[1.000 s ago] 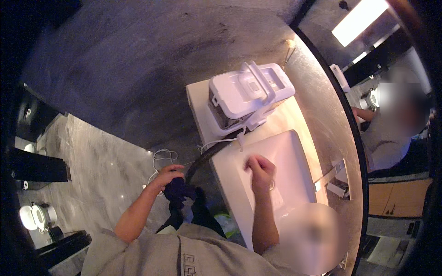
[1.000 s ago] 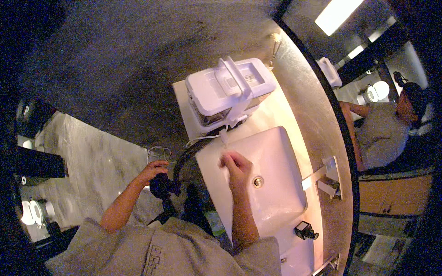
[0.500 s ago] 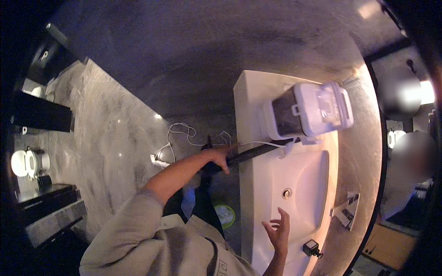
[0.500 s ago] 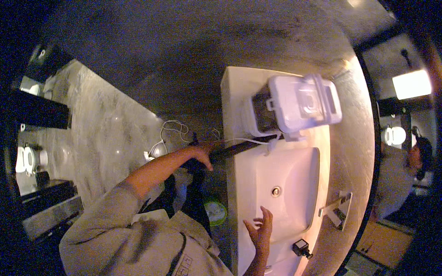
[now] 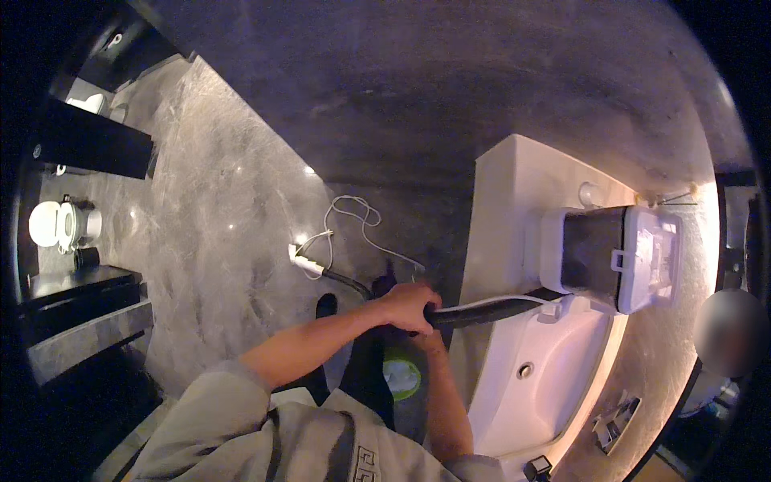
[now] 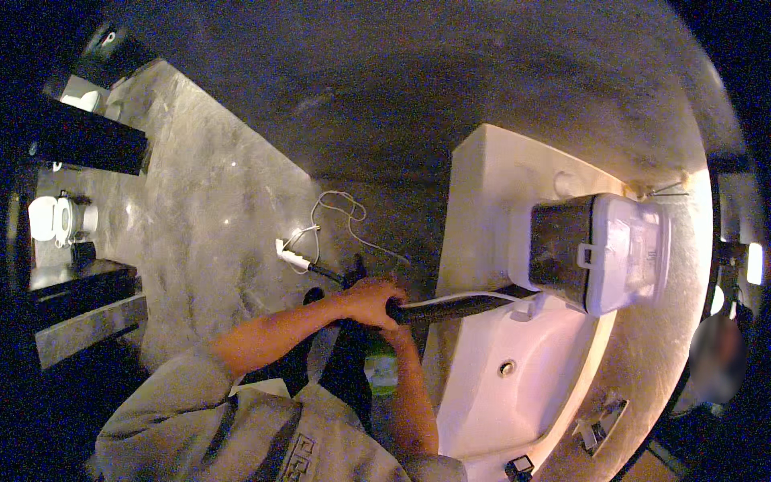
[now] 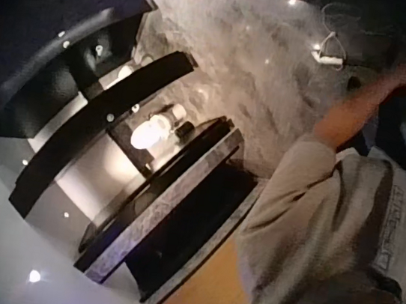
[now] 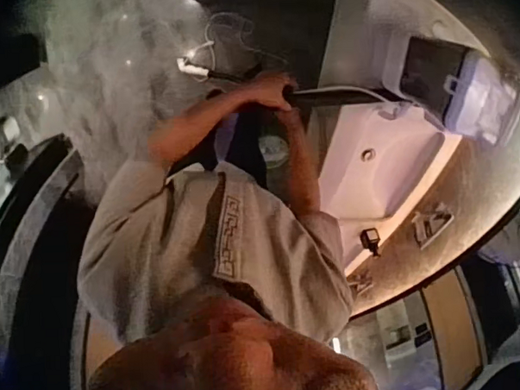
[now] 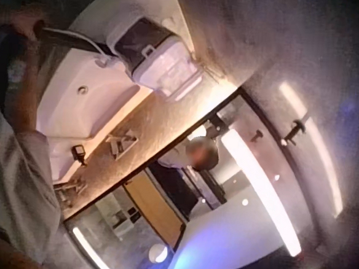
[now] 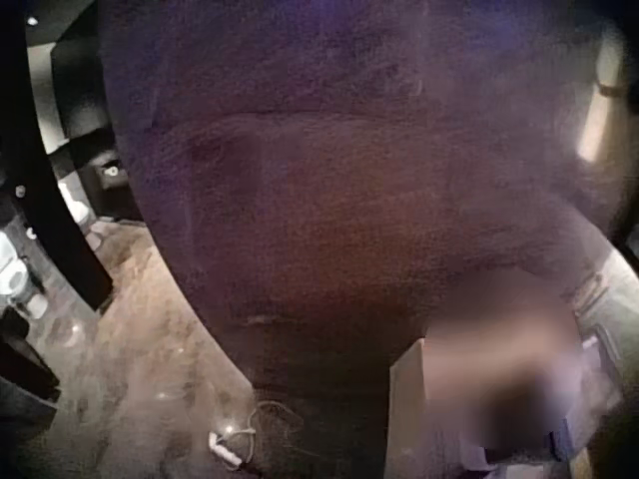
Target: The person uses a handheld steam cleaner to clean a bathroom sink and countertop, then wipes the surfaces with a dark cloth. They plug in the device, operate the steam nozzle over the sink basin and faucet, and finish by wiping down the sink and surrounding counter.
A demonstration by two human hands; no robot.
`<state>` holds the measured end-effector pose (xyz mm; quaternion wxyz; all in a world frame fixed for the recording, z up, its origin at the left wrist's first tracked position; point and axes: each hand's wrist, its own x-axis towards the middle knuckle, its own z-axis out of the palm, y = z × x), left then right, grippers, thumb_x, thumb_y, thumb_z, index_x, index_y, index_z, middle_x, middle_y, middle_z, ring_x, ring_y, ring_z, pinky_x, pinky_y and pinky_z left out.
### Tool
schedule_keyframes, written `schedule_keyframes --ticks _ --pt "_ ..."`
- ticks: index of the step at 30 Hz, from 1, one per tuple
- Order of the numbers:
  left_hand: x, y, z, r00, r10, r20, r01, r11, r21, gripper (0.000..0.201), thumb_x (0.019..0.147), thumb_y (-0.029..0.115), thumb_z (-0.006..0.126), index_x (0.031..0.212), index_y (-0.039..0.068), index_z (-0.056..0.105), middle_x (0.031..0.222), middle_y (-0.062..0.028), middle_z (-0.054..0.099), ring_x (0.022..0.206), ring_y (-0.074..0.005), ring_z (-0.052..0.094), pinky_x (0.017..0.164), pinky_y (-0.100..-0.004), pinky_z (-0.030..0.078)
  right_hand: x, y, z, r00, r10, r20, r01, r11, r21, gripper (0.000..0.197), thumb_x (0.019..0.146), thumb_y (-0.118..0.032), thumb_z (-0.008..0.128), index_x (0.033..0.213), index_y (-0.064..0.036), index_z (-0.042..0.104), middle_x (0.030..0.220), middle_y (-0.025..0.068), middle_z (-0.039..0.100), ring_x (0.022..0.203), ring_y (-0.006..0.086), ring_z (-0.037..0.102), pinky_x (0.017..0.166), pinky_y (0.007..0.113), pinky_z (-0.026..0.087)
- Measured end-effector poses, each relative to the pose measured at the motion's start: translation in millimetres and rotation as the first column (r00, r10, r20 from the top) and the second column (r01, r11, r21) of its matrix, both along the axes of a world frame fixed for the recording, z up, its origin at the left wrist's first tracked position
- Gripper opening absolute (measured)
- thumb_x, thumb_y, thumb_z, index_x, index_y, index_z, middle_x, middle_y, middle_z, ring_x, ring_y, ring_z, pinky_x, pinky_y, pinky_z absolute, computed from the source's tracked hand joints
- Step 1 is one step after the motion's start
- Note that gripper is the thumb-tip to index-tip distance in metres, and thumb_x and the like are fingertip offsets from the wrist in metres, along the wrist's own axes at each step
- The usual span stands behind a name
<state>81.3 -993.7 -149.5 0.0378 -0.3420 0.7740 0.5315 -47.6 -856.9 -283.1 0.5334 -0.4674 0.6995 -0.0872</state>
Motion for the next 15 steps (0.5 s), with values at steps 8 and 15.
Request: schedule_keyframes --ticks 8,15 --pt "68.0 22.8 78.3 0.835 0.427 -0.348 -0.348 0.899 0.267 0.043 0.06 0.025 0.069 0.096 0.004 0.061 0.091 -0.0096 0.063 0.085 -0.0219 0.059 0.074 -0.0302 0.046 48.4 4.6 99.6 0.871 -0.193 0.452 0.192 0.98 0.049 0.066 0.063 -0.025 0.074 0.119 -0.0035 0.046 0.117 0.0123 0.05 0.11 0.0257 0.046 0.095 0.038 0.035" --pt "278.2 85.2 -22.2 0.765 0.638 -0.086 -0.267 0.436 0.86 0.052 0.083 0.045 0.05 0.112 0.003 0.051 0.105 -0.008 0.056 0.092 -0.0172 0.054 0.083 -0.0313 0.042 98.7 -24.1 189.0 0.219 -0.334 0.917 0.394 0.89 0.23 0.035 0.071 0.0 0.061 0.104 -0.0061 0.051 0.106 0.0115 0.057 0.109 0.0282 0.048 0.099 0.044 0.03"
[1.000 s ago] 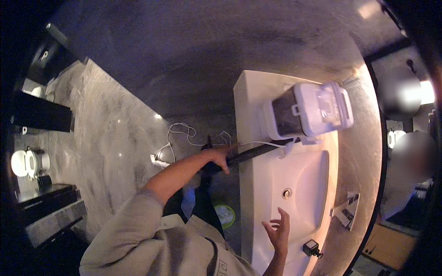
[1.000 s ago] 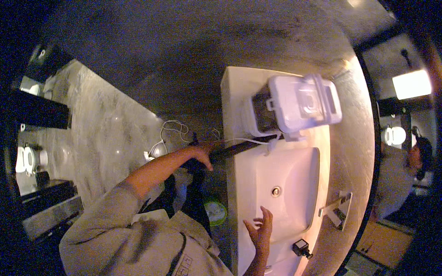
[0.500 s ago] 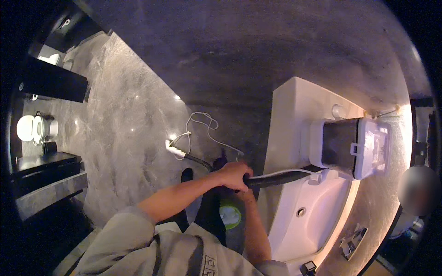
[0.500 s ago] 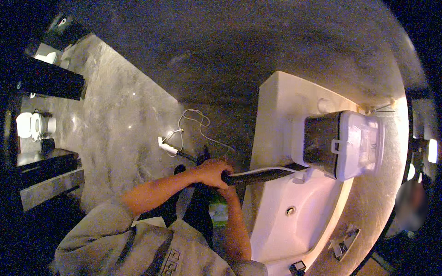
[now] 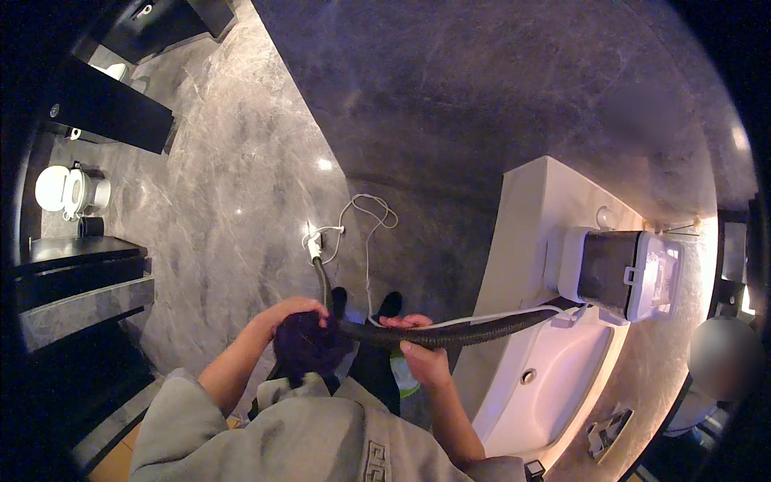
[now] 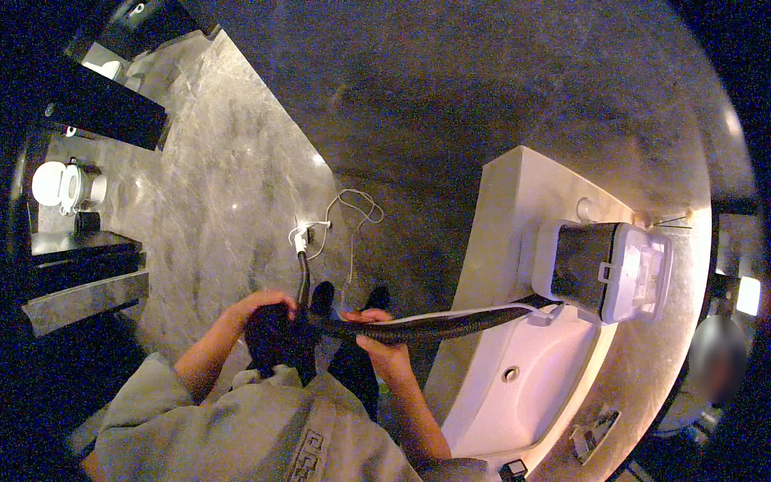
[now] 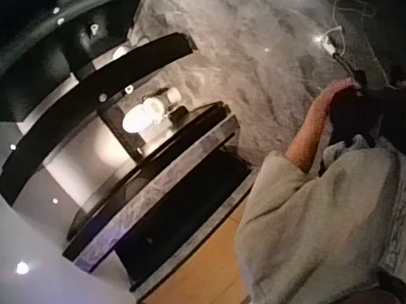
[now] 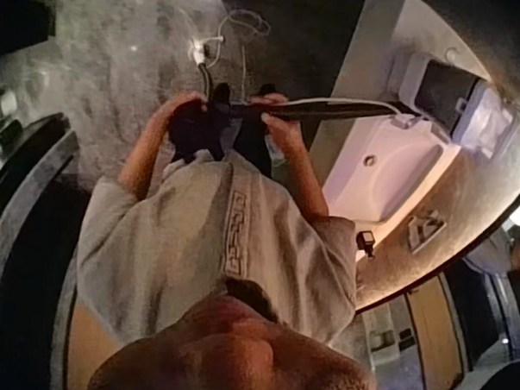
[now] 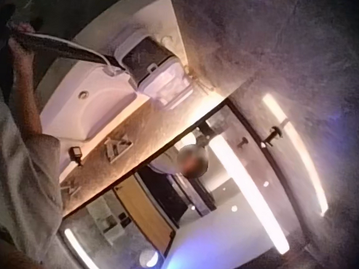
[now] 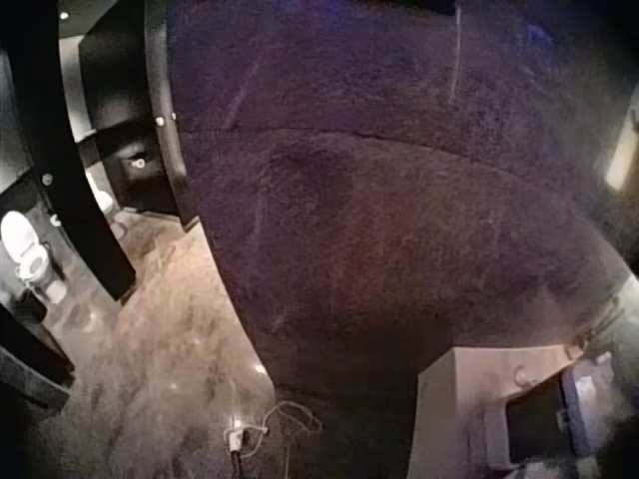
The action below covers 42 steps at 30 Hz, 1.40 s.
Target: The person uses a handheld steam cleaner to clean a bathroom sink and countertop, then wipes the surfaces with a dark cloth. They plug in the device, operate the steam nozzle over the sink basin and faucet, and finish by wiping down the sink and surrounding counter.
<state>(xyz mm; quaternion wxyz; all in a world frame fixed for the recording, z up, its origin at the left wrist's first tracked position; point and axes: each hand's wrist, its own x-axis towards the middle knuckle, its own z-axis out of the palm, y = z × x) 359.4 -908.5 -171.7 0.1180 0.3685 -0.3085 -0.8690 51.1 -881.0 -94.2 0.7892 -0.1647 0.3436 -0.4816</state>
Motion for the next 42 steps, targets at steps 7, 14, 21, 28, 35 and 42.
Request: schedule_keyframes --ticks 7,14,21,28,35,42 --pt "-79.9 37.1 -14.8 0.687 0.726 0.026 -0.54 0.486 0.687 0.076 0.075 0.069 0.037 0.12 0.008 0.046 0.106 -0.0102 0.054 0.098 -0.0268 0.05 0.086 -0.0419 0.041 19.4 -18.0 30.7 0.959 -0.207 0.193 0.192 0.977 0.092 0.034 0.07 -0.002 0.059 0.103 -0.0067 0.052 0.099 0.0094 0.059 0.111 0.0326 0.045 0.101 0.045 0.026" --pt "-74.5 18.5 -30.4 0.77 0.638 -0.019 -0.519 0.644 0.562 0.054 0.075 0.055 0.047 0.113 0.018 0.053 0.104 -0.0089 0.055 0.098 -0.0275 0.051 0.083 -0.0426 0.043 4.8 26.4 44.3 0.884 -0.454 0.107 0.433 0.884 0.173 0.038 0.071 -0.004 0.056 0.107 -0.0014 0.046 0.098 0.0128 0.057 0.107 0.0329 0.047 0.098 0.043 0.03" --pt "-26.6 65.2 -130.5 0.795 -0.365 0.485 0.469 0.876 -0.109 0.054 0.065 0.04 0.07 0.103 0.005 0.059 0.103 -0.0119 0.059 0.091 -0.024 0.054 0.079 -0.032 0.043 -16.7 103.6 -45.6 0.791 -0.586 -0.176 0.612 0.756 0.232 0.033 0.063 0.005 0.056 0.094 -0.0003 0.051 0.086 0.0113 0.055 0.086 0.0264 0.054 0.082 0.037 0.041" --pt "-211.4 -26.8 30.6 0.825 -0.52 0.223 0.56 0.692 -0.457 0.071 0.072 0.033 0.071 0.13 0.011 0.038 0.082 -0.0036 0.06 0.071 -0.0108 0.052 0.059 -0.024 0.04 -48.2 110.2 -74.4 0.866 -0.362 -0.346 0.453 0.86 0.234 0.028 0.064 0.0 0.065 0.09 -0.0022 0.054 0.08 0.0064 0.058 0.076 0.0191 0.056 0.072 0.031 0.044" --pt "-287.7 -49.1 79.9 0.678 -0.64 0.362 0.721 0.483 -0.497 0.025 0.081 0.024 0.057 0.087 0.001 0.065 0.09 -0.0072 0.065 0.086 -0.0162 0.058 0.081 -0.028 0.042 -71.9 116.7 -97.5 0.688 -0.259 -0.678 0.471 0.87 0.146 0.031 0.062 -0.007 0.071 0.088 -0.0012 0.056 0.08 0.0049 0.06 0.073 0.0162 0.056 0.068 0.029 0.045" --pt "-281.9 -51.9 87.1 0.721 -0.565 0.401 0.692 0.561 -0.453 0.04 0.079 0.027 0.061 0.108 0.001 0.056 0.091 -0.0084 0.063 0.087 -0.0167 0.056 0.08 -0.0293 0.043 -62.1 101.1 -89.6 0.633 -0.222 -0.741 0.371 0.928 0.039 0.048 0.058 -0.012 0.075 0.1 0.0009 0.054 0.086 0.0082 0.062 0.077 0.0175 0.058 0.072 0.03 0.047"
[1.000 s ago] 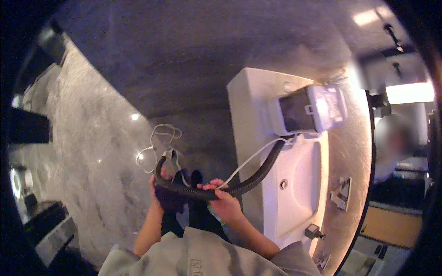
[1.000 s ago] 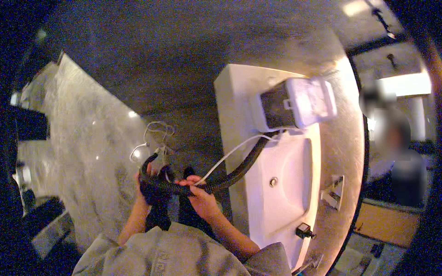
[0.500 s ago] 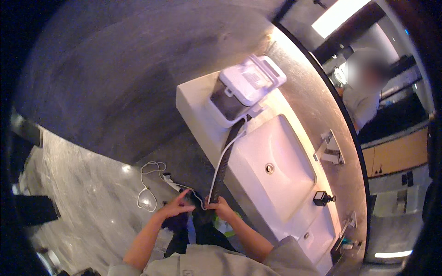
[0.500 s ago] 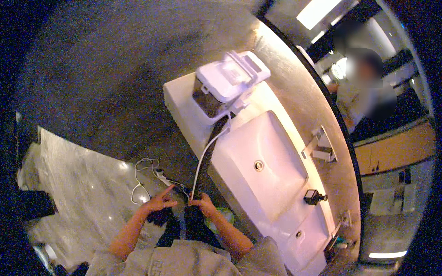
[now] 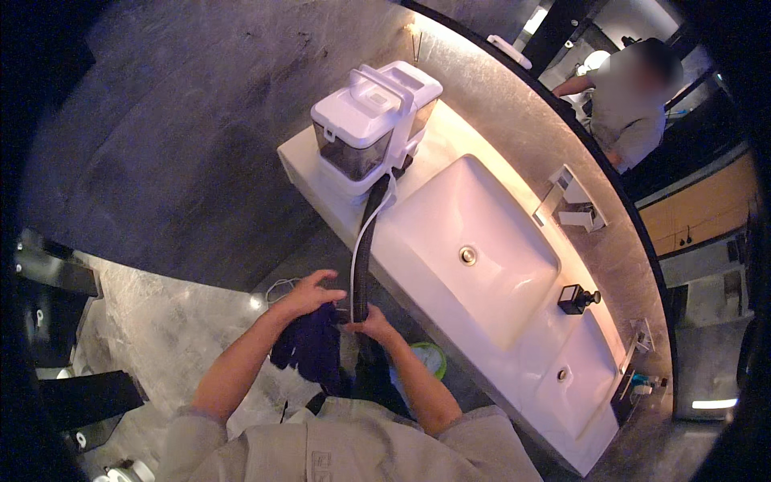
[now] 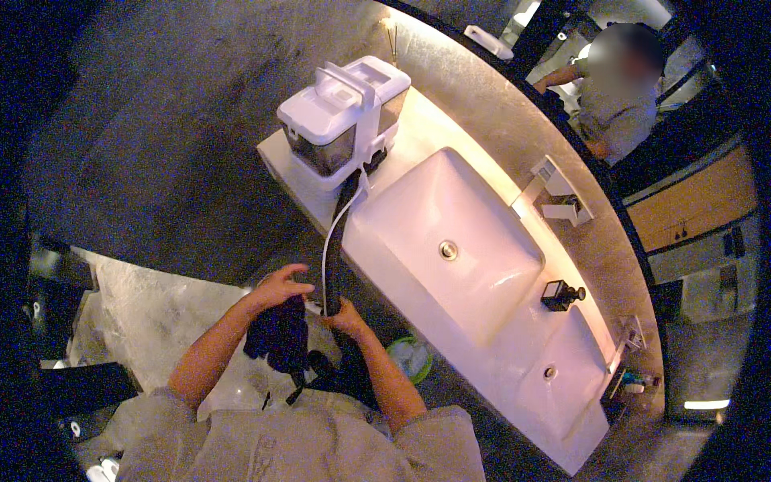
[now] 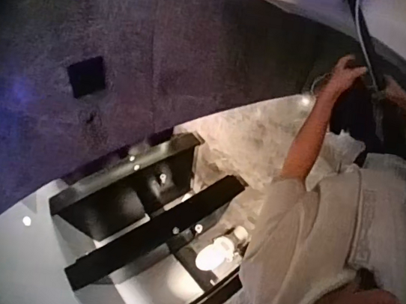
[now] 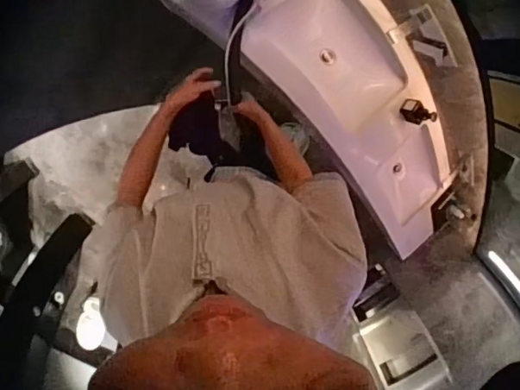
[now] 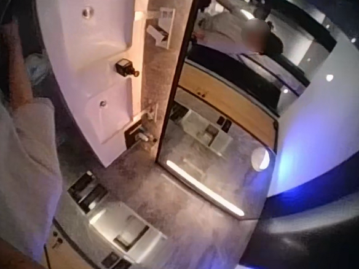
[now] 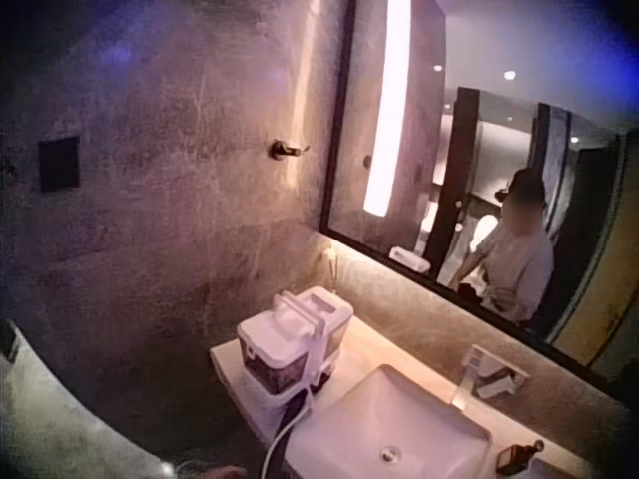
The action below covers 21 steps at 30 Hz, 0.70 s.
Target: The person uses a handheld steam cleaner to clean a bathroom sink and countertop, then wipes the surfaces with a dark cloth. They plug in the device, operate the steam nozzle over the sink basin and faucet, and finish by wiping down the sink and surrounding counter.
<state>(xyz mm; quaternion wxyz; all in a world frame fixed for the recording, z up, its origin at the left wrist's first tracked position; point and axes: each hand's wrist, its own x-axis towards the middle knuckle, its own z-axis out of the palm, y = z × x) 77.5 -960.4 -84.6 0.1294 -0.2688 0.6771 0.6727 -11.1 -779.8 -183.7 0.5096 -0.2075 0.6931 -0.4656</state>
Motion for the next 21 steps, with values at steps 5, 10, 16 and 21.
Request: schedule_keyframes --ticks 5,10,16,21 --pt "-11.4 27.2 -64.8 0.983 -0.107 0.148 0.14 0.962 -0.235 0.034 0.077 0.036 0.063 0.09 0.005 0.065 0.081 -0.0057 0.064 0.075 -0.0138 0.056 0.069 -0.0287 0.045 2.3 -1.4 31.8 0.999 0.002 -0.042 -0.003 1.0 -0.026 0.044 0.058 -0.007 0.069 0.099 -0.0006 0.054 0.088 0.0062 0.06 0.08 0.0178 0.056 0.074 0.03 0.045" --pt "-16.1 7.2 -7.1 0.99 -0.121 0.078 0.123 0.992 -0.025 0.026 0.081 0.028 0.057 0.075 0.004 0.064 0.072 -0.0025 0.063 0.067 -0.0116 0.057 0.065 -0.0263 0.045 -1.4 16.3 14.7 0.951 -0.182 -0.251 0.22 0.967 0.128 0.061 0.057 -0.007 0.068 0.114 -0.002 0.046 0.106 0.0123 0.055 0.097 0.024 0.053 0.085 0.033 0.042" --pt "-17.8 -29.9 135.1 0.971 -0.111 -0.21 0.127 0.989 0.068 0.028 0.082 0.028 0.05 0.072 0.005 0.061 0.077 -0.0045 0.06 0.073 -0.0132 0.055 0.072 -0.0265 0.042 71.0 -18.8 74.7 0.95 -0.168 -0.264 0.031 0.891 -0.453 0.072 0.058 -0.006 0.07 0.123 -0.0056 0.039 0.128 0.015 0.039 0.118 0.0284 0.038 0.098 0.033 0.032" --pt "-47.0 -44.2 199.4 0.956 -0.017 -0.293 0.071 0.982 0.174 0.027 0.081 0.028 0.052 0.082 0.002 0.059 0.081 -0.0071 0.061 0.078 -0.0151 0.056 0.076 -0.0277 0.043 81.6 -49.9 29.7 0.985 0.164 0.06 -0.1 0.811 -0.577 0.03 0.073 -0.014 0.067 0.098 -0.0025 0.055 0.097 0.0051 0.056 0.09 0.0141 0.051 0.084 0.029 0.04"
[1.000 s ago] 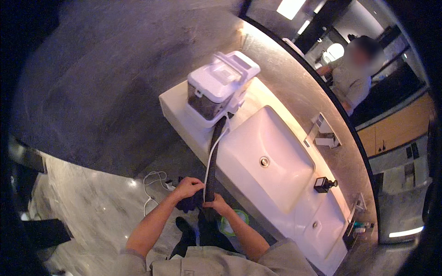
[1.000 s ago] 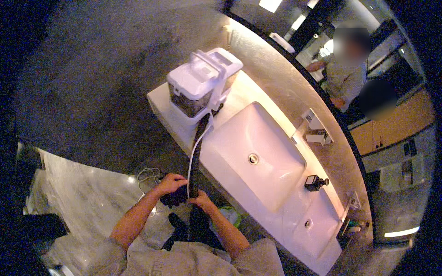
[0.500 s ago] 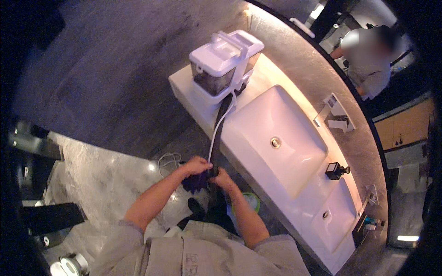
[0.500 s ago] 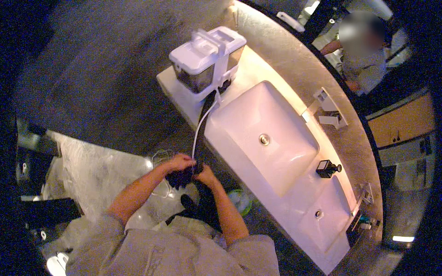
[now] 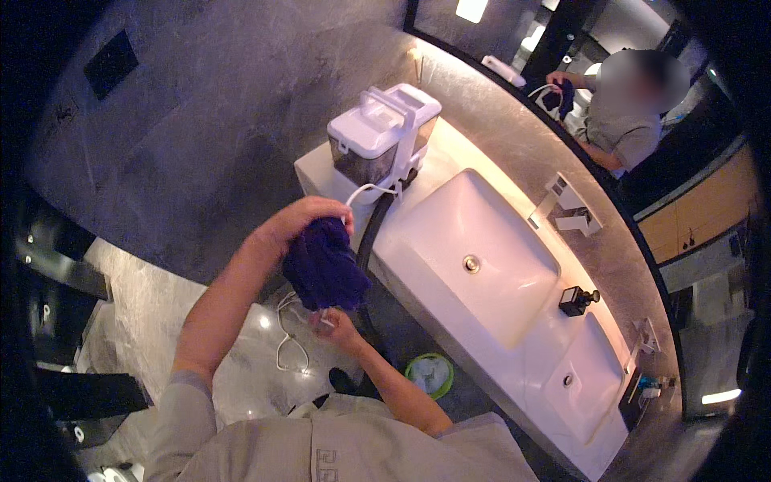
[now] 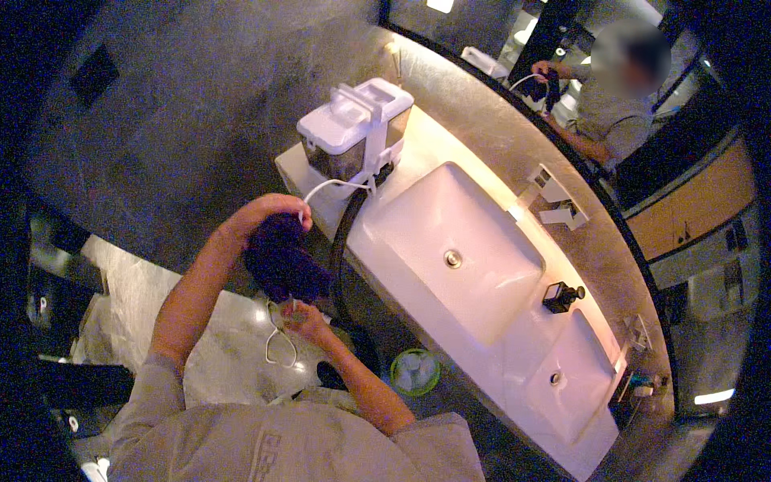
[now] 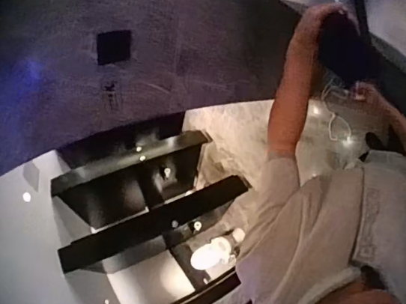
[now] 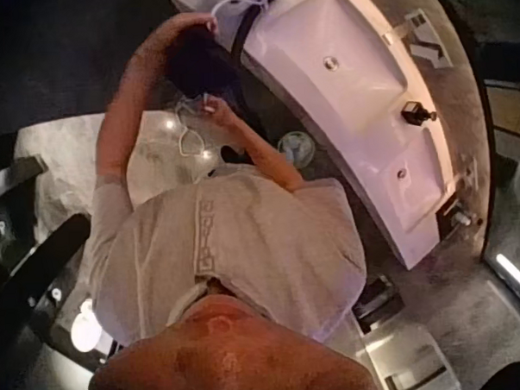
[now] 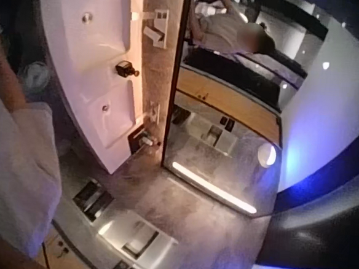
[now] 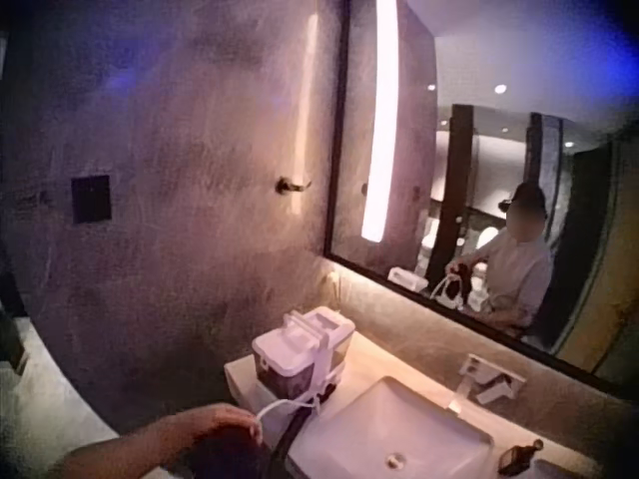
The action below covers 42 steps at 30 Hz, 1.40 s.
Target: The person uses a handheld steam cleaner to clean a bathroom sink and countertop, then wipes the surfaces with a dark cloth. They plug in the device, operate the steam nozzle over the sink basin and faucet, and finish by wiping down the sink and surrounding counter.
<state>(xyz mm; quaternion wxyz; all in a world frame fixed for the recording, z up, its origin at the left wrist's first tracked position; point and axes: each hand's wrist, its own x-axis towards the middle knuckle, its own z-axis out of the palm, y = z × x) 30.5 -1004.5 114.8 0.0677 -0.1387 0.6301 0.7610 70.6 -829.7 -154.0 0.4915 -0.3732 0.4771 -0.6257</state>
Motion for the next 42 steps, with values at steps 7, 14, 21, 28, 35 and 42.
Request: schedule_keyframes --ticks 7,14,21,28,35,42 --pt "-35.6 -50.9 49.0 0.979 0.197 -0.051 -0.189 0.973 0.135 0.033 0.077 0.026 0.054 0.093 -0.002 0.059 0.084 -0.0088 0.063 0.074 -0.017 0.06 0.067 -0.0293 0.049 -16.0 104.6 -7.5 0.988 0.099 -0.115 -0.042 0.906 0.422 0.025 0.082 -0.028 0.061 0.074 -0.0038 0.06 0.064 -0.0032 0.053 0.061 0.0083 0.049 0.058 0.024 0.042" --pt "-48.4 -93.4 59.3 0.959 0.277 0.064 -0.28 0.883 0.376 0.031 0.074 0.027 0.059 0.082 -0.003 0.061 0.072 -0.0109 0.063 0.06 -0.0202 0.06 0.063 -0.03 0.051 -98.5 161.3 230.6 0.717 -0.693 0.076 0.684 0.721 0.115 0.039 0.088 -0.032 0.042 0.055 -0.0118 0.04 0.047 -0.0011 0.035 0.041 0.0098 0.031 0.038 0.026 0.024" --pt "5.0 -72.4 52.3 0.994 0.099 -0.04 -0.097 0.994 0.054 0.035 0.074 0.024 0.06 0.101 0.003 0.056 0.082 -0.0073 0.062 0.076 -0.0145 0.059 0.074 -0.0273 0.047 -121.5 99.4 428.4 0.804 -0.595 -0.007 0.575 0.78 -0.246 0.032 0.091 -0.035 0.04 0.07 -0.0116 0.045 0.053 -0.0022 0.034 0.041 0.0055 0.027 0.036 0.018 0.021" --pt "57.6 -46.3 -9.5 0.996 0.017 0.092 -0.013 0.999 -0.049 0.04 0.069 0.019 0.064 0.106 0.005 0.057 0.085 -0.0003 0.058 0.074 -0.008 0.051 0.067 -0.0202 0.04 -151.7 16.4 332.7 0.799 -0.394 0.454 0.429 0.903 0.027 0.02 0.091 -0.024 0.041 0.08 -0.0074 0.042 0.063 0.0021 0.04 0.047 0.0099 0.036 0.038 0.021 0.029" --pt "74.0 -0.8 -25.7 0.997 0.078 -0.017 -0.079 0.987 -0.14 0.044 0.074 0.011 0.06 0.116 0.003 0.053 0.082 -0.0019 0.062 0.073 -0.0078 0.056 0.069 -0.0218 0.044 -144.6 -54.9 213.5 0.744 -0.551 0.377 0.43 0.827 0.362 0.021 0.085 -0.028 0.047 0.087 -0.0073 0.041 0.068 0.0064 0.04 0.054 0.0175 0.043 0.043 0.028 0.04" --pt "67.6 27.4 -49.8 0.981 0.179 -0.078 -0.194 0.947 -0.255 0.032 0.076 0.013 0.057 0.107 0.004 0.059 0.079 -0.0004 0.061 0.07 -0.007 0.054 0.063 -0.0204 0.043 -201.3 -71.8 157.0 0.589 -0.538 0.603 0.363 0.843 0.398 0.043 0.085 -0.027 0.048 0.115 -0.0054 0.028 0.098 0.0248 0.043 0.086 0.04 0.05 0.065 0.05 0.051"
